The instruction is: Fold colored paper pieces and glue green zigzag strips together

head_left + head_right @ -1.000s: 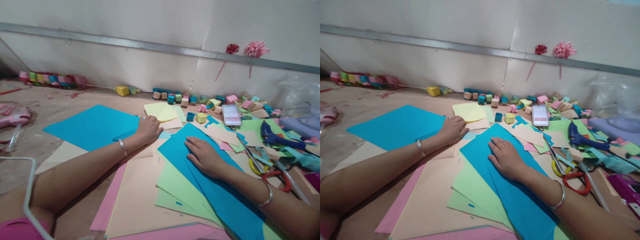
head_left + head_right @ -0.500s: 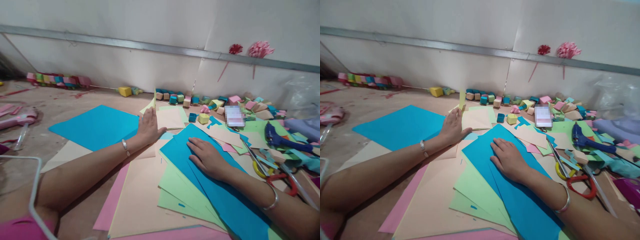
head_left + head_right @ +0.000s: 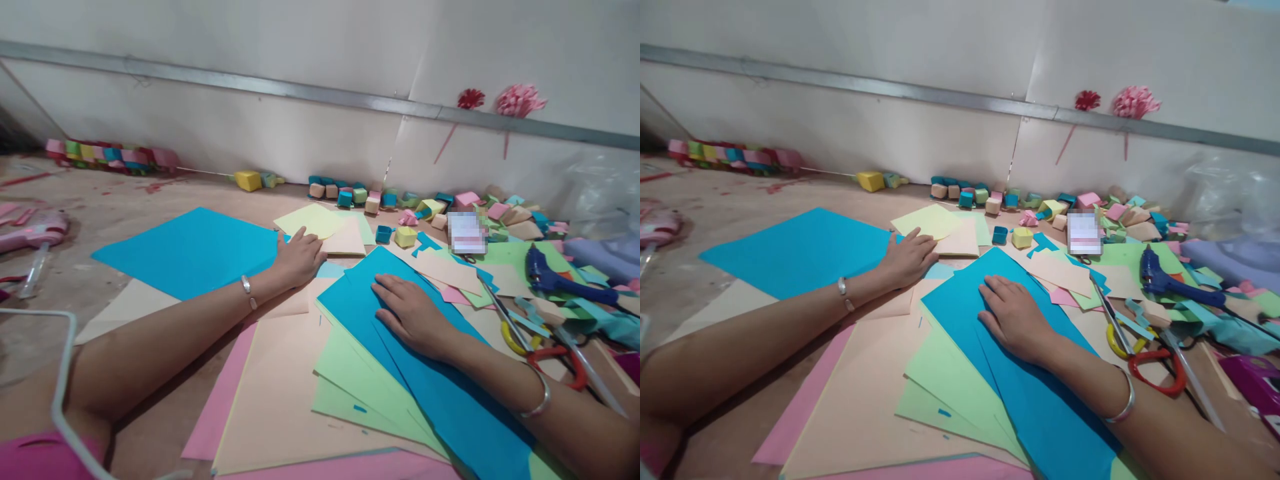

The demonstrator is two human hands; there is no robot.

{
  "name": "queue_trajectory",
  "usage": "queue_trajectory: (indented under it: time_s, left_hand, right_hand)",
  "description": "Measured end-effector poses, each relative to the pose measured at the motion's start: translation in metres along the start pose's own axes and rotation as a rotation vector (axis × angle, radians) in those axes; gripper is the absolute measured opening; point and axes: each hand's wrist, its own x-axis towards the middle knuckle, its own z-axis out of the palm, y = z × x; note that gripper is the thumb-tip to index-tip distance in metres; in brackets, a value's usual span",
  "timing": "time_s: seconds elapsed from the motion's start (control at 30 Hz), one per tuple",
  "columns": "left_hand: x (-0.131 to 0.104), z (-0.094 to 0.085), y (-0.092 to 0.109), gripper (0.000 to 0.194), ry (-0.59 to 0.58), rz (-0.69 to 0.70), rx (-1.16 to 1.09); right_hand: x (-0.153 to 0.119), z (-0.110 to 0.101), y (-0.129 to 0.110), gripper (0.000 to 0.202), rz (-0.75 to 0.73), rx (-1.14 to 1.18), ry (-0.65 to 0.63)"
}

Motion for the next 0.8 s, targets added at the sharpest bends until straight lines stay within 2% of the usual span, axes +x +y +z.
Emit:
queue_trajectory:
  time_s: [0.23, 0.47, 0.57, 0.63, 0.7, 0.73, 0.8]
  left_hand:
    - [0.002, 0.001, -0.003, 0.041, 0.081, 0.026, -0.005]
    - [0.008, -0.006, -0.004, 0.028, 0.350, 0.097, -0.037]
    - [0.003, -0.010, 0.002, 0.022, 0.561, 0.296, -0.108]
    - [-0.006, -0.011, 0.009, 0.017, 0.675, 0.523, -0.131]
    - [-0.017, -0.011, 0.016, 0.014, 0.634, 0.693, -0.089]
    - [-0.022, -0.011, 0.019, 0.014, 0.576, 0.769, -0.066]
    - [-0.029, -0.012, 0.024, 0.014, 0.470, 0.859, -0.039]
  right_hand:
    - [0.000, -0.001, 0.000, 0.049, 0.006, -0.006, 0.003]
    - [-0.001, 0.002, -0.001, 0.046, 0.012, 0.077, 0.030]
    - [0.000, 0.004, 0.001, 0.038, 0.068, 0.284, 0.124]
    - [0.002, 0.005, 0.008, 0.030, 0.255, 0.525, 0.294]
    - [0.004, 0.005, 0.020, 0.030, 0.494, 0.723, 0.487]
    - [0.005, 0.005, 0.027, 0.038, 0.556, 0.749, 0.536]
    - [0.007, 0.005, 0.039, 0.058, 0.589, 0.716, 0.577]
